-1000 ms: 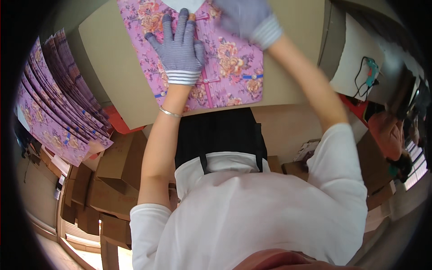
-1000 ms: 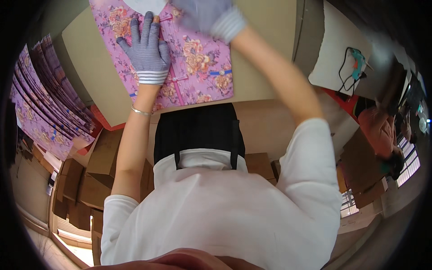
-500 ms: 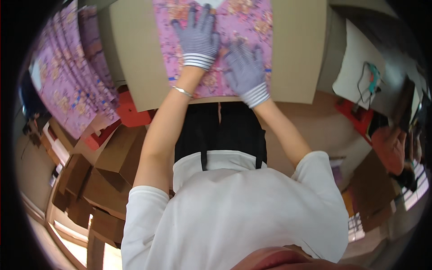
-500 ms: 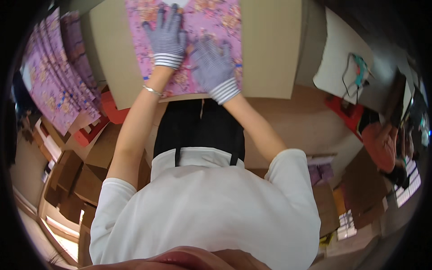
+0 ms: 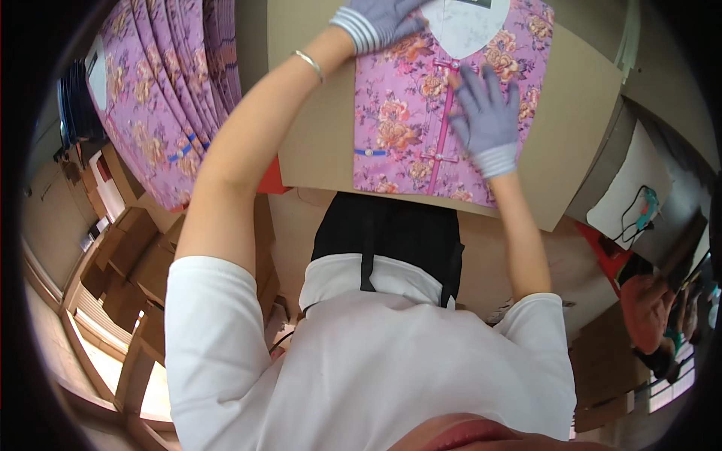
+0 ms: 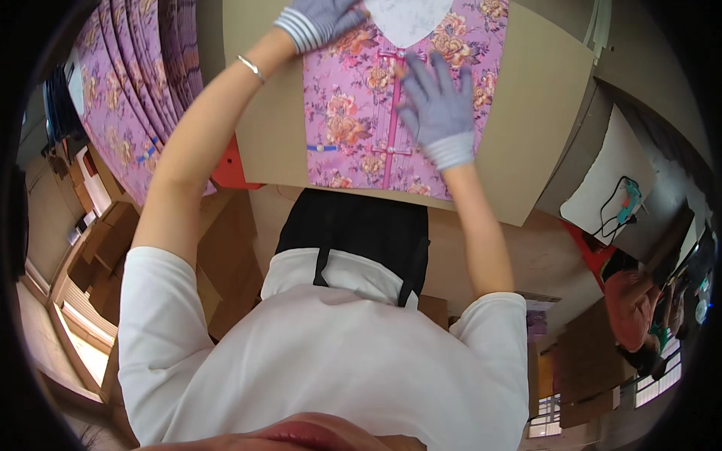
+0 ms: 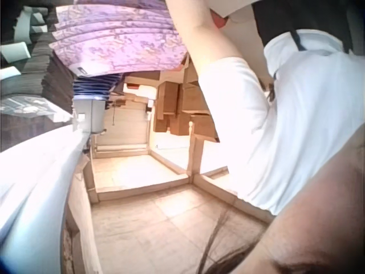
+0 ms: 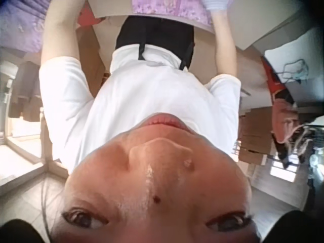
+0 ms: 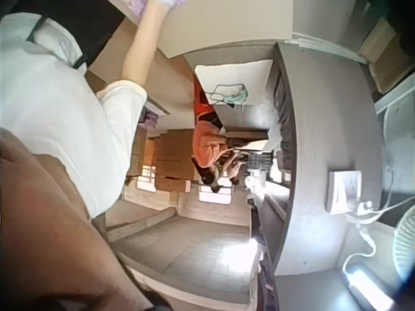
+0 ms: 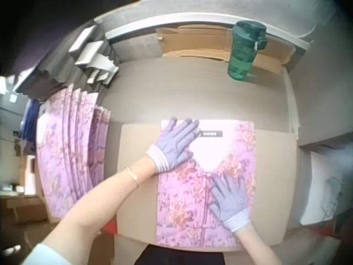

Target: The person folds a pink floral-patterned garment on a cardboard surface. They smooth the fabric, fold the sides inward, and then fold the bottom up to create a compact rectangular shape. The folded garment is then placed on a stack of similar items to the left.

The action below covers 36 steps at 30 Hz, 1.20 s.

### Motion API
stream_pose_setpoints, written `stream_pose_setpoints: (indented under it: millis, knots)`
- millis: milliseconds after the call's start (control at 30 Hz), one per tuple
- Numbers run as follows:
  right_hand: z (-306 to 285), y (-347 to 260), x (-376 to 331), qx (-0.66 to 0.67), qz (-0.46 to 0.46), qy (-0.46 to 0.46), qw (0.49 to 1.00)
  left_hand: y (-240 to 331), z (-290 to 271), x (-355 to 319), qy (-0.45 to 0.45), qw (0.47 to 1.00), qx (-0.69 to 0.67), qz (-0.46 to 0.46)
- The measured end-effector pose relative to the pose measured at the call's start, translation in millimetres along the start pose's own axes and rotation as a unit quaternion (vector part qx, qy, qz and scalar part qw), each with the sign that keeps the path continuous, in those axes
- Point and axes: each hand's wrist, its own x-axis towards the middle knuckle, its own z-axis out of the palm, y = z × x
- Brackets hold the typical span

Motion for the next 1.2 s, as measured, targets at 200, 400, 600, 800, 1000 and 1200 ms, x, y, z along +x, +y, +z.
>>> stream_pose_setpoints:
  millis: [200, 400, 600, 800, 1000, 1200]
  knots:
    - [-8, 64, 123, -0.032, -0.077, 0.084, 0.993, -69, 12, 38, 0.02, 0.997, 0.08, -0.002]
    - [-1, 59, 112, -0.064, -0.118, 0.084, 0.987, -7, 16, -13, 0.049, 0.994, 0.094, -0.03]
    - [14, -2, 9, -0.064, -0.137, 0.001, 0.988, 177, 19, -163, -0.055, 0.993, -0.063, -0.084]
    - [6, 7, -64, 0.033, -0.172, -0.034, 0.984, 260, 64, -293, -0.333, 0.836, -0.252, -0.357]
    - [9, 15, -96, 0.007, -0.083, -0.019, 0.996, 235, -15, -247, -0.348, 0.658, -0.62, -0.247]
    - [17, 58, -30, -0.035, -0.07, 0.052, 0.996, 135, -8, -137, -0.167, 0.47, -0.746, -0.441]
